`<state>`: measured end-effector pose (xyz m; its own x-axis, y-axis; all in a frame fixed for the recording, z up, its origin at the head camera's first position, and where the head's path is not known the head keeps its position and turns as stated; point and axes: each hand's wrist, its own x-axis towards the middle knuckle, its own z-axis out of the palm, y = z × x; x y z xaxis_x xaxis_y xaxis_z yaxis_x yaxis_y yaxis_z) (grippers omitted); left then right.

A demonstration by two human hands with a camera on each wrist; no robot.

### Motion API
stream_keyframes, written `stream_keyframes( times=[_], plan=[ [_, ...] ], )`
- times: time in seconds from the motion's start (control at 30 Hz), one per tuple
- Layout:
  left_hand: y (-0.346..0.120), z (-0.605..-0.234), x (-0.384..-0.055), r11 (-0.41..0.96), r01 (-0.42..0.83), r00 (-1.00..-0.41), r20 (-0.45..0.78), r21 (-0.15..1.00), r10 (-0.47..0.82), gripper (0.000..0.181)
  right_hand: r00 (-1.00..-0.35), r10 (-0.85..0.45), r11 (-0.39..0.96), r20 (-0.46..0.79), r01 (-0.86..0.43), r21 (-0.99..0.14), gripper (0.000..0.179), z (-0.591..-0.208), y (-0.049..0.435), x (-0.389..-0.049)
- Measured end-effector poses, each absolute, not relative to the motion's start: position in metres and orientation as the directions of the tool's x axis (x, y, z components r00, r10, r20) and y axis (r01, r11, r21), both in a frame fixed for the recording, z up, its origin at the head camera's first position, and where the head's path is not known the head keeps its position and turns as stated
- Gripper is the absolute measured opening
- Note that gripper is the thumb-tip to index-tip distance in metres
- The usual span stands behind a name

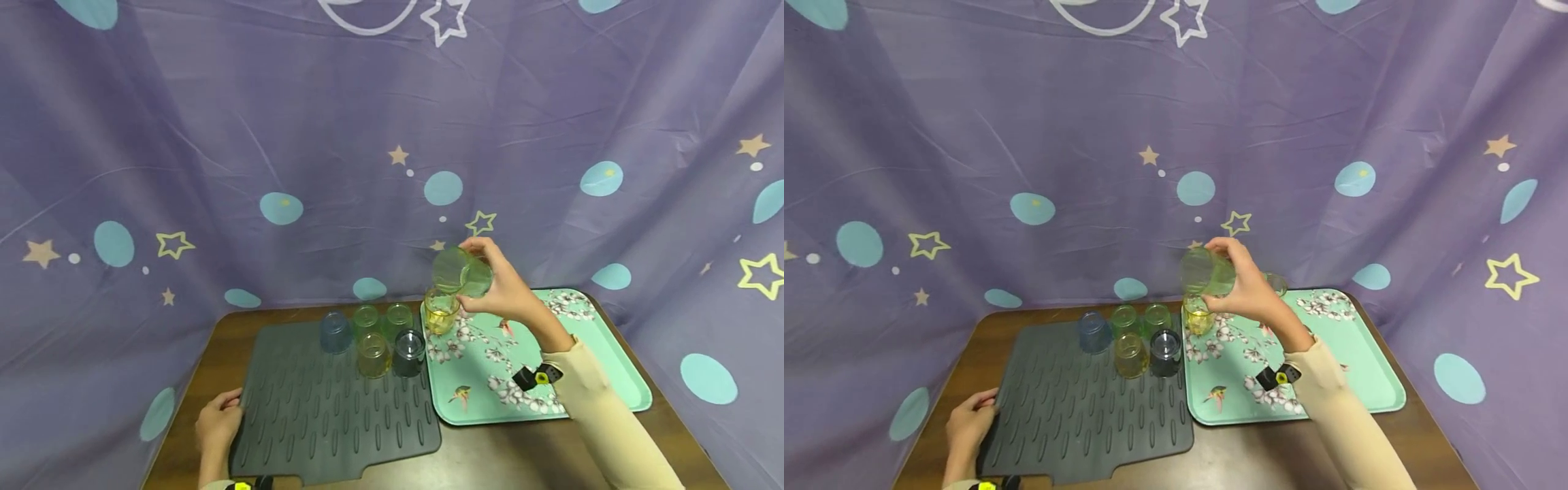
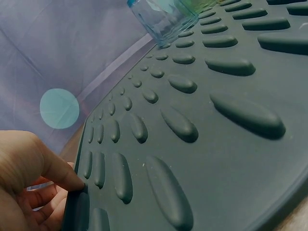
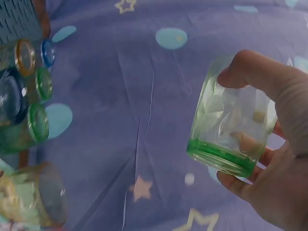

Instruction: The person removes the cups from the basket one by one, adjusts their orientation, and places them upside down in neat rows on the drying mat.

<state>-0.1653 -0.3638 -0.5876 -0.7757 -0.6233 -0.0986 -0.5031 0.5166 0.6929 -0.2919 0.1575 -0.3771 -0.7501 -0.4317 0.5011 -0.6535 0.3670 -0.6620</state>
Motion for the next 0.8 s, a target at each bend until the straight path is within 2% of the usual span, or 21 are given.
stream_keyframes(
  times=[0.17,0.27,0.57,0.8],
  plan=[
    [-0.364,-0.586,-0.167,0.512,-0.500,-0.781,-0.109,0.698,-0.615,0.037,-0.670,-0.485,0.368,0.563,-0.740,-0.564,0.080,-0.367,0.129,-0.301],
    [-0.364,-0.585,-0.166,0.513,-0.502,-0.782,-0.113,0.696,-0.613,0.037,-0.643,-0.513,0.390,0.568,-0.765,-0.513,0.079,-0.362,0.111,-0.306],
    [-0.363,-0.585,-0.163,0.499,-0.497,-0.776,-0.106,0.710,-0.622,0.036,-0.646,-0.610,0.528,0.459,-0.763,-0.372,0.079,-0.351,0.056,-0.312],
    [-0.365,-0.585,-0.163,0.497,-0.501,-0.777,-0.116,0.708,-0.618,0.036,-0.535,-0.722,0.523,0.440,-0.837,-0.159,0.077,-0.351,0.015,-0.319]
  ],
)
